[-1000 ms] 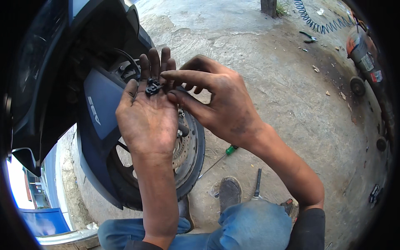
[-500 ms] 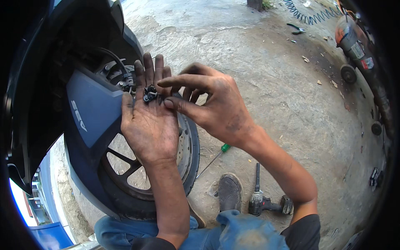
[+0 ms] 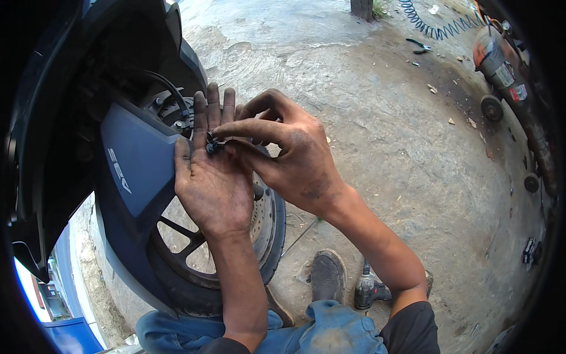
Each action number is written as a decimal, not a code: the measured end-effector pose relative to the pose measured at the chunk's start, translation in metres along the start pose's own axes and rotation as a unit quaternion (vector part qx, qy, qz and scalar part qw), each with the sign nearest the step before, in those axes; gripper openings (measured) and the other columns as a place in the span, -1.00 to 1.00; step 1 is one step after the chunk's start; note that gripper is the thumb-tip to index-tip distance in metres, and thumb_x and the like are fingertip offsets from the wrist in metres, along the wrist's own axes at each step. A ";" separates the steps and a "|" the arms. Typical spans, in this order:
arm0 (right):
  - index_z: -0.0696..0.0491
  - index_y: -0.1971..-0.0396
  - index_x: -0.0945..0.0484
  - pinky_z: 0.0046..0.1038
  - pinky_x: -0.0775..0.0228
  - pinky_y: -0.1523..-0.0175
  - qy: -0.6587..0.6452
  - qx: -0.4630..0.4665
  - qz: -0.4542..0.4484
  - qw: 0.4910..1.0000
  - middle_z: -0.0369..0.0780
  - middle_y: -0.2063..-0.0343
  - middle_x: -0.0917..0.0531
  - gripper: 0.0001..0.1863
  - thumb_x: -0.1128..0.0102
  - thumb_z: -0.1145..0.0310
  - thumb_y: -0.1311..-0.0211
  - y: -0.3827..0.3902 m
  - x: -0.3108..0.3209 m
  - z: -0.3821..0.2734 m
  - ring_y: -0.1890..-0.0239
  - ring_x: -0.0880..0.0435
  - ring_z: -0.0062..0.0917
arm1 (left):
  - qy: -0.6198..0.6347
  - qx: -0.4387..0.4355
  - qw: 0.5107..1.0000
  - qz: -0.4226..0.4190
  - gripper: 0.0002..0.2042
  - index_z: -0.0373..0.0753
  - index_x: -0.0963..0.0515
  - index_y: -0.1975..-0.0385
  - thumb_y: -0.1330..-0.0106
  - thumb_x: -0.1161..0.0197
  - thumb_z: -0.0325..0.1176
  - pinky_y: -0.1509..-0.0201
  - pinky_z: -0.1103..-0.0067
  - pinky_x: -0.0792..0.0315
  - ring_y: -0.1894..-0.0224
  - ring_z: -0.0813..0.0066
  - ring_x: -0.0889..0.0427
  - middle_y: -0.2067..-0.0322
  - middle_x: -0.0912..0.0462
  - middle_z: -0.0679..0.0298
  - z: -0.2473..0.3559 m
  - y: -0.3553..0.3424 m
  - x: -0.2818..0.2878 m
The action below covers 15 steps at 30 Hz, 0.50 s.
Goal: The recorder is repairing the front fender area of a motorcycle.
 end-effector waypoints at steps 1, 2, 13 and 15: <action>-0.11 0.18 -0.78 -0.54 -0.66 0.25 -0.003 0.001 -0.001 1.000 -0.28 0.25 -0.62 -0.68 -0.50 0.49 -0.01 -0.001 -0.002 0.001 0.28 -0.69 -0.61 | 0.000 0.004 1.000 -0.006 -0.38 -0.28 -0.18 -0.41 -0.57 0.58 -0.03 -0.63 0.23 0.07 -0.55 0.19 0.05 -0.46 -0.12 0.11 0.001 0.001 0.000; -0.12 0.18 -0.78 -0.54 -0.66 0.24 -0.001 0.002 -0.001 1.000 -0.28 0.25 -0.62 -0.67 -0.51 0.48 0.01 -0.002 -0.003 0.001 0.28 -0.69 -0.61 | 0.002 0.010 1.000 -0.012 -0.38 -0.28 -0.17 -0.42 -0.57 0.58 -0.02 -0.63 0.23 0.09 -0.56 0.19 0.07 -0.47 -0.11 0.11 0.002 0.001 0.000; -0.11 0.22 -0.79 -0.52 -0.65 0.23 0.021 -0.006 -0.023 0.999 -0.26 0.25 -0.61 -0.67 -0.55 0.46 0.07 -0.002 0.002 0.003 0.29 -0.68 -0.58 | -0.017 0.019 1.000 -0.001 -0.37 -0.33 -0.12 -0.42 -0.58 0.52 0.01 -0.63 0.31 0.14 -0.54 0.20 0.02 -0.44 -0.16 0.07 -0.011 0.002 -0.002; -0.10 0.25 -0.79 -0.48 -0.65 0.24 0.035 -0.007 -0.035 0.999 -0.25 0.25 -0.61 -0.69 -0.56 0.43 0.08 -0.004 0.003 0.002 0.29 -0.68 -0.55 | -0.002 0.017 1.000 -0.001 -0.37 -0.35 -0.14 -0.41 -0.59 0.48 0.03 -0.63 0.33 0.16 -0.54 0.21 0.00 -0.42 -0.20 0.06 -0.013 0.002 -0.003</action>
Point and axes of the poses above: each hand's wrist, its own y-axis away from the middle knuckle, its own x-axis out of the back of the hand, z = x × y, the point moved 2 cm from there along -y, towards the middle knuckle
